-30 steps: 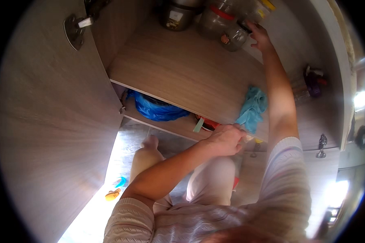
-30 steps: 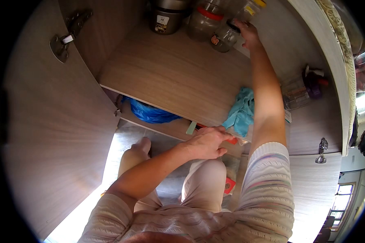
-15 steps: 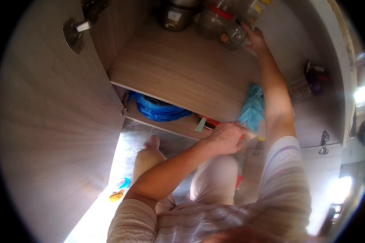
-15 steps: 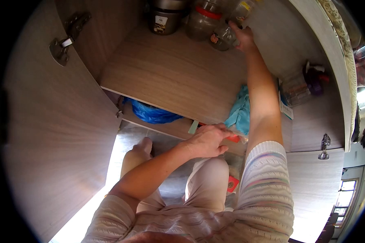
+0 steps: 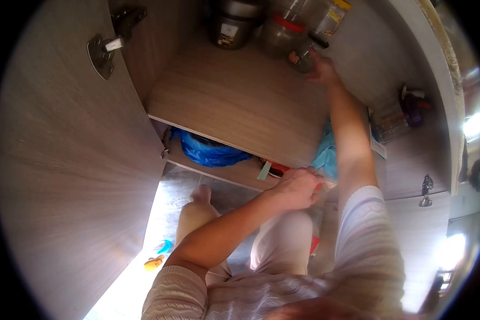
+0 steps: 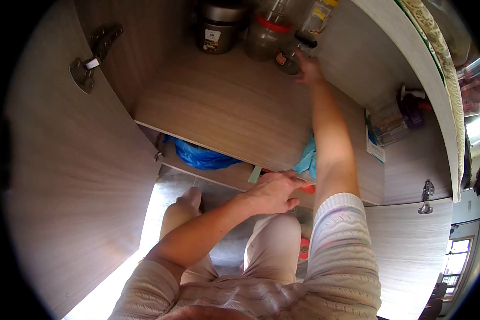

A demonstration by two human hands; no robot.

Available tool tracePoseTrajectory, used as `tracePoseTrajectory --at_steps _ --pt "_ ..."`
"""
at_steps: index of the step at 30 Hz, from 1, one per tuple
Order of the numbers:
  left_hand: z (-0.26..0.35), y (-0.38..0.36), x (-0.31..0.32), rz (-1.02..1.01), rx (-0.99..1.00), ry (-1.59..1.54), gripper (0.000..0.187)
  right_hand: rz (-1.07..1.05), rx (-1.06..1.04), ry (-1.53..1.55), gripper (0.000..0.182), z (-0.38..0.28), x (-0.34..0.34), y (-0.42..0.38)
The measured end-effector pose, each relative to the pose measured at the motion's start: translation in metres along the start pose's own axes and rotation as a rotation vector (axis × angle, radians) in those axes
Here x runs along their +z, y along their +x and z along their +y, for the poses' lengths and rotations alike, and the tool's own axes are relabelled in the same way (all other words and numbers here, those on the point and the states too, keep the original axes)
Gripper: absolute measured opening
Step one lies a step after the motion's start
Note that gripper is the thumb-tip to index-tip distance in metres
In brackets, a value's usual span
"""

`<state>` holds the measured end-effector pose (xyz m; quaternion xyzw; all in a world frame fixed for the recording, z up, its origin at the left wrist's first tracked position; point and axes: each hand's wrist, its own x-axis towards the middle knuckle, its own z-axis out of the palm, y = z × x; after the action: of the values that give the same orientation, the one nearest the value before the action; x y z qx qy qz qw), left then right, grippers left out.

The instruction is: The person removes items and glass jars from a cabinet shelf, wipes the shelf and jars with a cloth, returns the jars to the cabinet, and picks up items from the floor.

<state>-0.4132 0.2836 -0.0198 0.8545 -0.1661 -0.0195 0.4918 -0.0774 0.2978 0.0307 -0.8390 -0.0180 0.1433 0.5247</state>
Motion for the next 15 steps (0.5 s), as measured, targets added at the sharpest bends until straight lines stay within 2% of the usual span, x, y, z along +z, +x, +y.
tracePoseTrajectory --at_steps 1,4,6,7,10,13,15 --pt "0.000 0.000 0.000 -0.001 0.000 0.000 0.032 0.018 0.002 0.024 0.082 0.002 0.000 0.001" --pt "0.003 -0.001 -0.001 -0.016 -0.007 0.004 0.032 -0.130 -0.022 -0.097 0.094 -0.004 -0.013 -0.004" --pt "0.005 -0.002 -0.004 -0.036 -0.021 0.019 0.032 -0.013 -0.110 -0.073 0.099 -0.021 -0.015 -0.036" --pt "0.004 -0.002 -0.003 -0.029 -0.014 0.033 0.036 0.046 -0.156 -0.060 0.101 -0.032 -0.014 -0.053" --pt "0.001 -0.001 -0.001 -0.013 -0.003 0.059 0.044 0.077 -0.452 -0.178 0.107 -0.051 -0.027 -0.034" --pt "0.003 -0.002 0.000 -0.022 -0.012 0.058 0.044 0.191 -0.576 -0.213 0.096 -0.063 -0.023 -0.017" --pt "0.004 -0.002 -0.001 -0.028 -0.013 0.072 0.044 0.122 -0.587 -0.184 0.097 -0.064 -0.023 -0.005"
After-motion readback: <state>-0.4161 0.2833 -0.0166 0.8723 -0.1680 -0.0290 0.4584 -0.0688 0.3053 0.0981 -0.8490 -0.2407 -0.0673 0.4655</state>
